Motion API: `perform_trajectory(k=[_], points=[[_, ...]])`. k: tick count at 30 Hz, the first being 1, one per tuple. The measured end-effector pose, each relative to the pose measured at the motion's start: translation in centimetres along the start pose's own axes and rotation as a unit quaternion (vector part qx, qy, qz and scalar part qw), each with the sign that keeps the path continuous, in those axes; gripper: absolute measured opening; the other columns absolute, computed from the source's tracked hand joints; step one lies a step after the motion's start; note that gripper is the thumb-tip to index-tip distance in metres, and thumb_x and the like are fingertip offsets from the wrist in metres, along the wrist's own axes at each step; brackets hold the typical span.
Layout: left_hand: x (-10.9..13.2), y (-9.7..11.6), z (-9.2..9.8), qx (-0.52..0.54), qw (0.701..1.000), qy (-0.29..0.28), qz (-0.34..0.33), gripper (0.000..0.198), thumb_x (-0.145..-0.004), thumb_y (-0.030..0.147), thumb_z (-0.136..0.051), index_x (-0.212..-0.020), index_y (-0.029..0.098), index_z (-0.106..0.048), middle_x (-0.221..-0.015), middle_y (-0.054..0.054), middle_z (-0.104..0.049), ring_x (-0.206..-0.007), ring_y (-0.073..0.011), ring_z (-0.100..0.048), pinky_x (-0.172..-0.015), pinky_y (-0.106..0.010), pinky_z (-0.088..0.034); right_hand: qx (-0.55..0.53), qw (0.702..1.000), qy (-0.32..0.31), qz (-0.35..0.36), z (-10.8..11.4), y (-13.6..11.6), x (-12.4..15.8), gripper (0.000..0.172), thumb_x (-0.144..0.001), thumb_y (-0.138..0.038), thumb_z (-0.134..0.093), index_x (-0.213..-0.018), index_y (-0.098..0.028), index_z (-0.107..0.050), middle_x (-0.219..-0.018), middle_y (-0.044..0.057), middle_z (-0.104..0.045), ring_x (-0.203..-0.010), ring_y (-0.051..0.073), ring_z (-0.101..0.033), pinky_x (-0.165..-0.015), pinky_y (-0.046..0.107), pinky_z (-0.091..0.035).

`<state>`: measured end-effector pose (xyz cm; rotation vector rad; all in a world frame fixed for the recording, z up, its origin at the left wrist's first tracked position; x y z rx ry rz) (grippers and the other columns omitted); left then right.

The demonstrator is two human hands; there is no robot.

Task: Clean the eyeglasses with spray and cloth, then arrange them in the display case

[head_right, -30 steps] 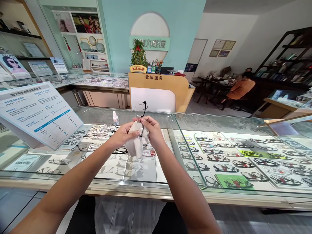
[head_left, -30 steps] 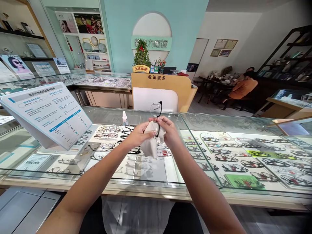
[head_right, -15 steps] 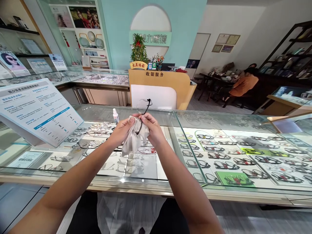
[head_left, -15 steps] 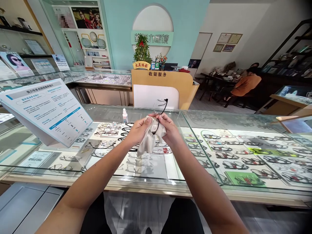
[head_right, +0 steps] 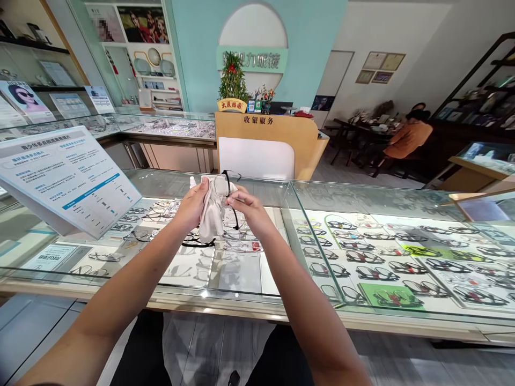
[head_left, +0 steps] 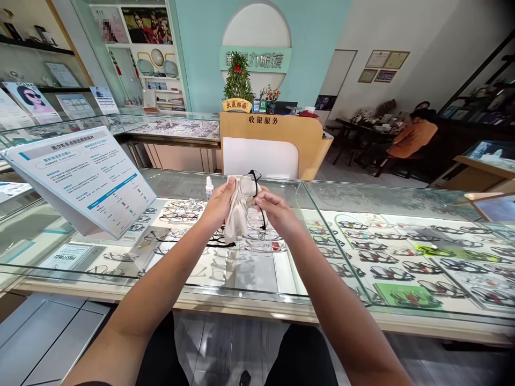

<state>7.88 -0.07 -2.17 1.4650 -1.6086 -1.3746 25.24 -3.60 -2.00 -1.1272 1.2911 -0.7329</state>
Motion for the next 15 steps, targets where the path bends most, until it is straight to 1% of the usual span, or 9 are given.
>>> perform_trajectory(k=[2, 4, 8, 10, 12, 15], points=[[0.1, 0.2, -0.1, -0.008, 1.0, -0.002, -0.003, 0.076, -0.073, 0.091, -0.084, -0.092, 0.019, -0.072, -0.07, -0.004, -0.073, -0.071, -0.0223, -0.075, -0.061, -0.03, -0.055, 0.004, 1.0, -0.001, -0.018, 0.0, 0.6, 0.0, 0.035, -0.081, -0.06, -0.091, -0.08, -0.027, -0.08, -0.112, 0.004, -0.069, -0.114, 0.026, -0.062, -0.105, 0.038, -0.047], [0.2, 0.6, -0.2, -0.013, 1.0, -0.016, -0.01, 0.074, -0.071, 0.089, -0.087, -0.088, 0.018, -0.07, -0.07, -0.003, -0.072, -0.065, -0.0195, -0.071, -0.058, -0.029, -0.053, -0.005, 0.999, 0.003, -0.034, 0.0, 1.0, 0.0, 0.033, -0.079, -0.058, -0.093, -0.081, -0.027, -0.08, -0.102, 0.002, -0.068, -0.109, 0.025, -0.062, -0.104, 0.037, -0.047], [0.3, 1.5, -0.3, -0.016, 0.998, -0.065, -0.016, 0.069, -0.073, 0.081, -0.092, -0.087, 0.017, -0.069, -0.073, -0.004, -0.074, -0.061, -0.0167, -0.068, -0.06, -0.029, -0.054, -0.049, 0.997, -0.004, -0.06, -0.3, 1.2, 0.1, 0.034, -0.073, -0.054, -0.097, -0.081, -0.026, -0.079, -0.092, 0.0, -0.069, -0.101, 0.023, -0.062, -0.102, 0.037, -0.046], [0.4, 1.8, -0.2, -0.023, 0.997, -0.077, -0.016, 0.066, -0.074, 0.077, -0.094, -0.086, 0.017, -0.069, -0.073, -0.004, -0.074, -0.061, -0.0163, -0.068, -0.06, -0.028, -0.053, -0.07, 0.995, -0.013, -0.072, -0.5, 0.8, 0.2, 0.035, -0.073, -0.053, -0.097, -0.081, -0.025, -0.079, -0.088, 0.0, -0.07, -0.096, 0.022, -0.062, -0.099, 0.038, -0.047], [0.4, 2.1, 0.0, -0.027, 0.996, -0.089, -0.016, 0.064, -0.073, 0.072, -0.097, -0.088, 0.017, -0.069, -0.075, -0.004, -0.075, -0.062, -0.0158, -0.068, -0.061, -0.027, -0.053, -0.083, 0.993, -0.014, -0.077, -0.5, 0.4, 0.3, 0.035, -0.074, -0.053, -0.096, -0.08, -0.024, -0.078, -0.086, 0.001, -0.07, -0.091, 0.021, -0.061, -0.095, 0.037, -0.048], [0.5, 2.3, 0.1, -0.032, 0.992, -0.121, -0.008, 0.061, -0.07, 0.062, -0.103, -0.098, 0.016, -0.074, -0.083, -0.005, -0.079, -0.068, -0.0167, -0.071, -0.066, -0.027, -0.056, -0.094, 0.992, -0.006, -0.088, -0.5, 0.2, 0.4, 0.036, -0.073, -0.053, -0.097, -0.078, -0.023, -0.078, -0.084, 0.001, -0.069, -0.084, 0.019, -0.059, -0.085, 0.035, -0.049]])
Point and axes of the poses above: each hand's wrist, its own x-axis away from the middle knuckle, its own z-axis out of the back of the hand, y = z × x, the point moved 3 cm from there along -x, towards the middle knuckle
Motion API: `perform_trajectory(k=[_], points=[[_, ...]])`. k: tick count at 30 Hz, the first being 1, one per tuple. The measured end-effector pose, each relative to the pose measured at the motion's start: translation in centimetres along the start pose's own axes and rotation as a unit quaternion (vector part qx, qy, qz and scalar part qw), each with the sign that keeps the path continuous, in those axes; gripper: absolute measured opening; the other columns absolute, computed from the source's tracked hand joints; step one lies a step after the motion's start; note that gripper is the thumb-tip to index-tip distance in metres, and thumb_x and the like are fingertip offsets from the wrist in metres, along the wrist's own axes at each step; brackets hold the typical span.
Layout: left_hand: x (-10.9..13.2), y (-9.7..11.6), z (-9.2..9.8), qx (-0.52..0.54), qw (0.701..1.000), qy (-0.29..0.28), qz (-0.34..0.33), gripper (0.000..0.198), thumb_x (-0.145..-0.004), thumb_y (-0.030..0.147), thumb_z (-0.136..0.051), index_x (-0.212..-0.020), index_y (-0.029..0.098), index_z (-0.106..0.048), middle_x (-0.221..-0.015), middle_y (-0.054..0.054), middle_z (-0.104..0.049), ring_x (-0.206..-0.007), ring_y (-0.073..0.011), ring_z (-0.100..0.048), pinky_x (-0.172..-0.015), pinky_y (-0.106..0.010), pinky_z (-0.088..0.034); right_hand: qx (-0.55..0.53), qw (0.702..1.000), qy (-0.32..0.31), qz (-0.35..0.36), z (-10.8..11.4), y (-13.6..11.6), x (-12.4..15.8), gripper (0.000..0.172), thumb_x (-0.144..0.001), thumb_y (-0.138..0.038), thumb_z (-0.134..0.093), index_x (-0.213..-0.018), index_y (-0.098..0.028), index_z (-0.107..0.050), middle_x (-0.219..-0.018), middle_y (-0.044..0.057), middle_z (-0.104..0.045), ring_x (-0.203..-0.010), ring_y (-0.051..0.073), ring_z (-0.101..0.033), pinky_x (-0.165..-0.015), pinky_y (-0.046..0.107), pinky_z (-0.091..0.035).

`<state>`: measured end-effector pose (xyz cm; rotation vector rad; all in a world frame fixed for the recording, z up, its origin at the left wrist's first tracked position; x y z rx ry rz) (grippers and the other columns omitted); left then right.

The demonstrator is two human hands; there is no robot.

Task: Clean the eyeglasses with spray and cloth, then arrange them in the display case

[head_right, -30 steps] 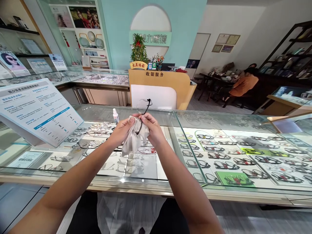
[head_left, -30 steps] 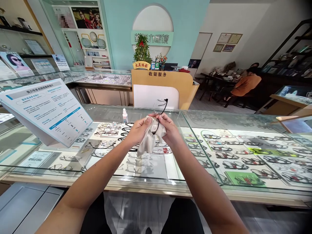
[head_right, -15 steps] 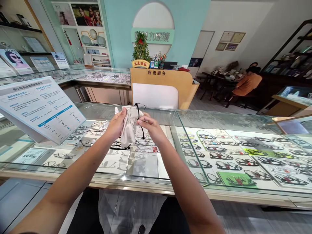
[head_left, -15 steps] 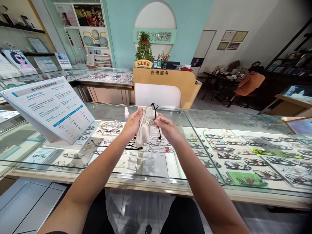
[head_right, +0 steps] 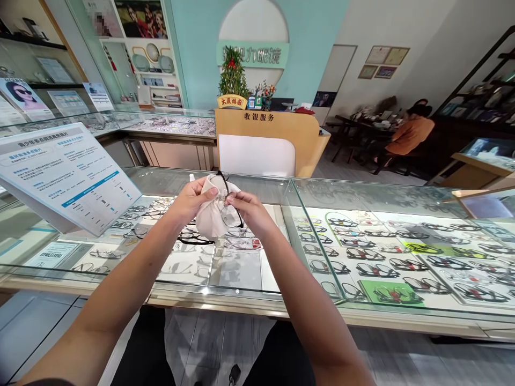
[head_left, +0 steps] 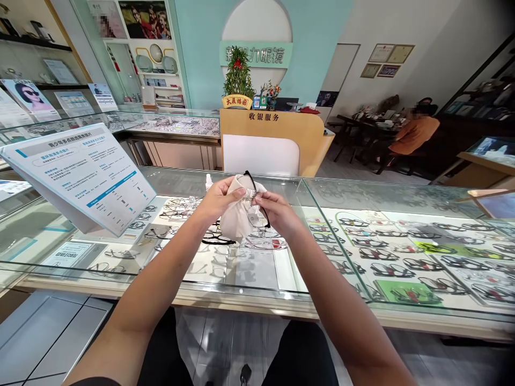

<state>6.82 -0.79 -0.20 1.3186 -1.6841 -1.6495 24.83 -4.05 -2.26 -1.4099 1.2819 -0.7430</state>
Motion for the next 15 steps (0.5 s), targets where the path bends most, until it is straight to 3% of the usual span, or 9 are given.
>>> perform_trajectory(k=[5, 10, 15], points=[[0.1, -0.2, -0.4, -0.002, 1.0, -0.008, 0.008, 0.059, -0.062, 0.049, -0.108, -0.098, 0.016, -0.075, -0.085, -0.005, -0.08, -0.072, -0.0182, -0.074, -0.073, -0.03, -0.059, 0.006, 1.0, -0.009, 0.001, -0.2, 0.4, -0.2, 0.037, -0.074, -0.055, -0.097, -0.08, -0.023, -0.08, -0.086, 0.002, -0.071, -0.085, 0.019, -0.061, -0.086, 0.036, -0.05], [0.0, -1.0, -1.3, 0.034, 0.998, 0.059, -0.003, 0.063, -0.061, 0.053, -0.108, -0.097, 0.017, -0.07, -0.077, -0.001, -0.077, -0.061, -0.0142, -0.067, -0.062, -0.027, -0.054, 0.024, 0.999, -0.028, 0.02, -0.3, 0.7, -0.2, 0.038, -0.073, -0.057, -0.098, -0.082, -0.023, -0.082, -0.087, 0.002, -0.074, -0.09, 0.02, -0.064, -0.096, 0.038, -0.051], [0.1, -1.5, -1.4, 0.068, 0.989, 0.131, -0.028, 0.077, -0.063, 0.061, -0.106, -0.115, 0.021, -0.065, -0.084, 0.002, -0.077, -0.061, -0.0125, -0.065, -0.062, -0.026, -0.054, 0.056, 0.997, -0.034, 0.034, -0.4, 0.9, -0.3, 0.038, -0.077, -0.058, -0.096, -0.087, -0.024, -0.083, -0.089, 0.001, -0.077, -0.095, 0.022, -0.067, -0.099, 0.039, -0.051]])
Point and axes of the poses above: each hand's wrist, its own x-axis away from the middle knuckle, its own z-axis out of the back of the hand, y = z × x, the point moved 3 cm from there along -x, towards the middle knuckle
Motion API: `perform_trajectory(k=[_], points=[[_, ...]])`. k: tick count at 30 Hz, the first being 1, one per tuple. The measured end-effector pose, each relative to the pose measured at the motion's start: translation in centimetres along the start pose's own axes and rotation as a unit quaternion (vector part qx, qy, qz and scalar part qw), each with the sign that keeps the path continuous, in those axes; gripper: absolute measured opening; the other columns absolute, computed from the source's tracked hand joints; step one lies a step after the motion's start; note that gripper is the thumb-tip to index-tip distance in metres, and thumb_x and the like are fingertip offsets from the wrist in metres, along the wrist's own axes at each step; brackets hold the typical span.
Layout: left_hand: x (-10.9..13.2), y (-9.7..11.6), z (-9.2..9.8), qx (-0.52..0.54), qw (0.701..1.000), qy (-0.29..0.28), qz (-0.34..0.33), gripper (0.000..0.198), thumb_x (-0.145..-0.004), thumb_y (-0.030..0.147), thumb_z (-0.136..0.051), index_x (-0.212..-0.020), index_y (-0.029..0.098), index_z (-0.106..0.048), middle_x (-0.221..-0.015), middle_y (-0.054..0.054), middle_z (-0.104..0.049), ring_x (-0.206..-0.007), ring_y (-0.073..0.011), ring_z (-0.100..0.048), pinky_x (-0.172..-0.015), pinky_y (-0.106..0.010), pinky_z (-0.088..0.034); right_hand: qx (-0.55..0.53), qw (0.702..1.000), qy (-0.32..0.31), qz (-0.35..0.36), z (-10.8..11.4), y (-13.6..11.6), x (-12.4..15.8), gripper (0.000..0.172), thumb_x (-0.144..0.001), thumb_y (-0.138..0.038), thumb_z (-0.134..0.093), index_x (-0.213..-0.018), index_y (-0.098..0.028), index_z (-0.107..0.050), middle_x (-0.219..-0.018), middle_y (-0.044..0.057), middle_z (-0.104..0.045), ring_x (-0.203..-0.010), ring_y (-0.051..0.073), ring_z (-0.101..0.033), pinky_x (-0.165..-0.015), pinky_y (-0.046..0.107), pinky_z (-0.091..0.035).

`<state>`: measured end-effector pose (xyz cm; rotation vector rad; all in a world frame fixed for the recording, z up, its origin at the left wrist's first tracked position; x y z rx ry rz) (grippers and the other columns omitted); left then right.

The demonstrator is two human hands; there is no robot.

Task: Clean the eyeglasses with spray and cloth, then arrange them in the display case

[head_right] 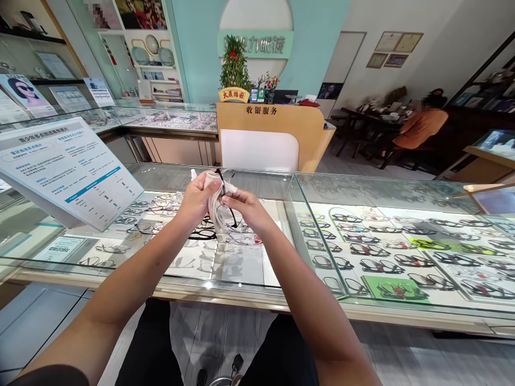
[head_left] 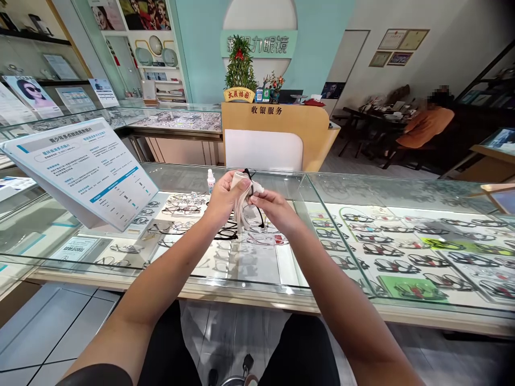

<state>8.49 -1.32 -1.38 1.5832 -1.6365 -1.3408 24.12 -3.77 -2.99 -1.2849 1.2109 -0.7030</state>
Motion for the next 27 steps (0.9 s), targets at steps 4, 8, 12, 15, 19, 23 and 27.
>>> perform_trajectory(k=[4, 8, 12, 15, 19, 23, 27], points=[[-0.3, 0.1, 0.5, -0.002, 1.0, 0.006, -0.012, 0.079, -0.07, 0.065, -0.101, -0.124, 0.022, -0.063, -0.084, 0.002, -0.076, -0.068, -0.0153, -0.071, -0.066, -0.027, -0.056, -0.01, 1.0, 0.011, -0.001, -0.2, 0.0, -0.1, 0.036, -0.077, -0.056, -0.095, -0.084, -0.024, -0.081, -0.088, 0.001, -0.075, -0.091, 0.02, -0.065, -0.095, 0.037, -0.051], [-0.6, 0.2, 0.8, 0.011, 0.999, -0.042, 0.002, 0.087, -0.072, 0.06, -0.102, -0.136, 0.023, -0.057, -0.104, -0.005, -0.083, -0.081, -0.0207, -0.079, -0.074, -0.031, -0.061, -0.051, 0.997, 0.05, -0.024, -0.2, -0.6, 0.0, 0.042, -0.069, -0.057, -0.099, -0.077, -0.023, -0.075, -0.081, -0.001, -0.069, -0.079, 0.017, -0.059, -0.079, 0.032, -0.05], [-0.6, 0.2, 0.8, 0.0, 0.995, -0.096, -0.001, 0.094, -0.075, 0.052, -0.103, -0.149, 0.027, -0.049, -0.133, -0.012, -0.081, -0.098, -0.0253, -0.083, -0.082, -0.035, -0.065, -0.078, 0.994, 0.069, -0.04, 0.0, -1.1, 0.1, 0.045, -0.065, -0.056, -0.101, -0.079, -0.023, -0.074, -0.082, 0.0, -0.068, -0.073, 0.015, -0.055, -0.069, 0.03, -0.048], [-0.4, 0.2, 0.6, -0.016, 0.994, -0.106, -0.024, 0.105, -0.072, 0.045, -0.106, -0.155, 0.029, -0.044, -0.136, -0.012, -0.081, -0.09, -0.0219, -0.082, -0.077, -0.033, -0.065, -0.078, 0.995, 0.061, -0.031, -0.1, -1.0, 0.1, 0.044, -0.068, -0.056, -0.1, -0.079, -0.022, -0.074, -0.084, 0.0, -0.067, -0.074, 0.015, -0.054, -0.07, 0.031, -0.047], [-0.2, 0.3, 0.5, -0.03, 0.995, -0.08, -0.05, 0.108, -0.072, 0.048, -0.106, -0.156, 0.028, -0.041, -0.116, -0.008, -0.086, -0.068, -0.0159, -0.076, -0.069, -0.031, -0.064, -0.03, 0.999, 0.014, -0.004, -0.6, -0.7, 0.2, 0.041, -0.077, -0.06, -0.095, -0.08, -0.023, -0.077, -0.086, 0.0, -0.067, -0.084, 0.018, -0.056, -0.082, 0.033, -0.047], [0.0, 0.3, 0.5, -0.041, 0.996, -0.023, -0.07, 0.101, -0.078, 0.059, -0.1, -0.154, 0.025, -0.043, -0.095, -0.003, -0.085, -0.06, -0.0153, -0.074, -0.059, -0.027, -0.058, -0.006, 1.0, -0.021, 0.0, -1.3, -0.4, 0.4, 0.041, -0.08, -0.06, -0.094, -0.084, -0.023, -0.079, -0.09, 0.0, -0.069, -0.092, 0.019, -0.059, -0.093, 0.035, -0.049], [0.0, 0.2, 0.7, -0.049, 0.996, 0.004, -0.07, 0.089, -0.086, 0.069, -0.091, -0.15, 0.025, -0.047, -0.09, -0.003, -0.085, -0.054, -0.0141, -0.07, -0.052, -0.025, -0.054, -0.015, 1.0, -0.024, -0.007, -1.7, 0.0, 0.5, 0.039, -0.081, -0.06, -0.094, -0.085, -0.023, -0.081, -0.097, 0.001, -0.072, -0.097, 0.021, -0.063, -0.098, 0.036, -0.05]])
Point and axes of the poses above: each hand's wrist, its own x-axis away from the middle knuckle, its own z-axis out of the back of the hand, y = z × x, the point moved 3 cm from there along -x, towards the middle knuckle
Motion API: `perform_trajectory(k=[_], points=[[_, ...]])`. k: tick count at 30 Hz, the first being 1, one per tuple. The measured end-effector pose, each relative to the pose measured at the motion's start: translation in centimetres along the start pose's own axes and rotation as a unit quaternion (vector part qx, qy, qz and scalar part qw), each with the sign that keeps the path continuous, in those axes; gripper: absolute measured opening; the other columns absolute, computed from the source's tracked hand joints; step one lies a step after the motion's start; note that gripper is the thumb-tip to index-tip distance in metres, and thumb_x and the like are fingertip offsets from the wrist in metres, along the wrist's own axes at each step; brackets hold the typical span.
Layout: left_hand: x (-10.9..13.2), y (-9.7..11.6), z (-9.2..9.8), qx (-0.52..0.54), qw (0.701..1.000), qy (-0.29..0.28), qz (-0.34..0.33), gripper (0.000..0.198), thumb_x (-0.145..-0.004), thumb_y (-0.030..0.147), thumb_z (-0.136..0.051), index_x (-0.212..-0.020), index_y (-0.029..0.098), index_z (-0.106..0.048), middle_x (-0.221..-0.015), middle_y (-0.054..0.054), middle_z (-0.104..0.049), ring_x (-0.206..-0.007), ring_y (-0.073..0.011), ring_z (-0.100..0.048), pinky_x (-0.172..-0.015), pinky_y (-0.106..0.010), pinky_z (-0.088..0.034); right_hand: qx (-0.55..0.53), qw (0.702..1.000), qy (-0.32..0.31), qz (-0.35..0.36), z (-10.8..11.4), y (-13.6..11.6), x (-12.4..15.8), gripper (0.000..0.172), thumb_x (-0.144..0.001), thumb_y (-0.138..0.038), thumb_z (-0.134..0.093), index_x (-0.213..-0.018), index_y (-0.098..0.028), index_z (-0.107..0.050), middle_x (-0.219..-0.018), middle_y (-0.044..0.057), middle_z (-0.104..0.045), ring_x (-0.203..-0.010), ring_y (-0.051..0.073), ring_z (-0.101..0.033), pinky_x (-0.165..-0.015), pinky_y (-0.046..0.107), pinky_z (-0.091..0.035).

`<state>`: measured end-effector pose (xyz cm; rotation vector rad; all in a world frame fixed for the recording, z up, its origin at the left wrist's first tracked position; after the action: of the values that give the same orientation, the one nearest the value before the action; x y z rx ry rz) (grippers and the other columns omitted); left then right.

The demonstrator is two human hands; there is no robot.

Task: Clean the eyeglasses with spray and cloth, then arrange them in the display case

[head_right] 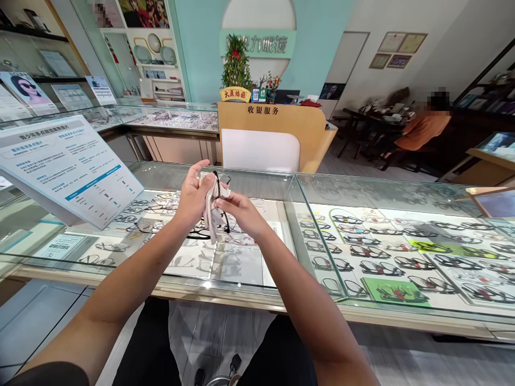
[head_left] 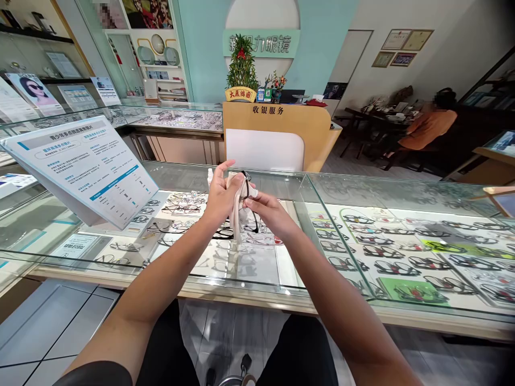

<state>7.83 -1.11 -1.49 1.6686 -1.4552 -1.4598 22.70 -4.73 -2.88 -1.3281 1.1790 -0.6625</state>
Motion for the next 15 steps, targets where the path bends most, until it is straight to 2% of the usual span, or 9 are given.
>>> perform_trajectory(k=[2, 5, 8, 10, 12, 15], points=[[-0.2, -0.1, 0.1, 0.003, 1.0, -0.003, 0.004, 0.084, -0.087, 0.071, -0.088, -0.146, 0.026, -0.05, -0.092, -0.003, -0.085, -0.059, -0.0163, -0.074, -0.053, -0.026, -0.055, -0.011, 1.0, 0.015, -0.001, 0.1, 0.2, -0.1, 0.04, -0.079, -0.061, -0.096, -0.087, -0.024, -0.081, -0.096, 0.001, -0.073, -0.097, 0.021, -0.063, -0.098, 0.036, -0.05], [-0.5, -0.1, 0.2, 0.007, 1.0, -0.005, 0.0, 0.076, -0.089, 0.073, -0.085, -0.141, 0.027, -0.054, -0.099, -0.005, -0.085, -0.078, -0.0215, -0.082, -0.064, -0.031, -0.063, -0.031, 0.999, 0.035, 0.0, 0.3, 0.3, -0.2, 0.042, -0.075, -0.061, -0.098, -0.085, -0.024, -0.08, -0.092, 0.0, -0.072, -0.092, 0.019, -0.062, -0.096, 0.035, -0.05], [-1.0, 0.1, 0.7, 0.006, 0.999, 0.019, -0.028, 0.07, -0.091, 0.073, -0.082, -0.138, 0.028, -0.056, -0.102, -0.004, -0.084, -0.09, -0.0232, -0.082, -0.075, -0.034, -0.066, -0.035, 0.998, 0.037, 0.023, 0.7, -0.1, -0.4, 0.042, -0.076, -0.061, -0.098, -0.08, -0.025, -0.078, -0.09, 0.0, -0.068, -0.09, 0.018, -0.061, -0.094, 0.034, -0.05], [-1.2, 0.3, 1.3, 0.004, 0.998, 0.049, -0.046, 0.066, -0.091, 0.07, -0.084, -0.135, 0.028, -0.057, -0.098, -0.002, -0.081, -0.088, -0.0212, -0.08, -0.075, -0.032, -0.064, -0.039, 0.997, 0.054, 0.049, 1.3, -0.7, -0.4, 0.041, -0.077, -0.06, -0.098, -0.077, -0.025, -0.076, -0.098, 0.001, -0.069, -0.093, 0.019, -0.062, -0.093, 0.033, -0.051], [-1.3, 0.6, 1.6, -0.005, 0.997, 0.07, -0.038, 0.059, -0.092, 0.064, -0.085, -0.133, 0.029, -0.059, -0.089, 0.001, -0.075, -0.077, -0.0175, -0.075, -0.068, -0.028, -0.06, -0.047, 0.992, 0.089, 0.073, 2.3, -1.5, -0.4, 0.04, -0.076, -0.058, -0.098, -0.075, -0.026, -0.074, -0.112, 0.003, -0.071, -0.102, 0.021, -0.065, -0.095, 0.033, -0.054], [-0.7, 1.0, 1.1, -0.017, 0.998, 0.055, 0.036, 0.046, -0.098, 0.055, -0.08, -0.133, 0.03, -0.064, -0.078, 0.004, -0.065, -0.061, -0.0134, -0.063, -0.058, -0.025, -0.051, -0.055, 0.983, 0.144, 0.096, 3.8, -2.4, -0.4, 0.039, -0.076, -0.056, -0.098, -0.077, -0.027, -0.072, -0.124, 0.005, -0.073, -0.117, 0.023, -0.067, -0.1, 0.034, -0.056]])
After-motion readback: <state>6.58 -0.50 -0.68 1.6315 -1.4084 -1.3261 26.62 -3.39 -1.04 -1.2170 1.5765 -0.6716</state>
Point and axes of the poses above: each hand's wrist, its own x-axis away from the middle knuckle, its own z-axis out of the back of the hand, y = z × x, the point moved 3 cm from there along -x, towards the middle knuckle
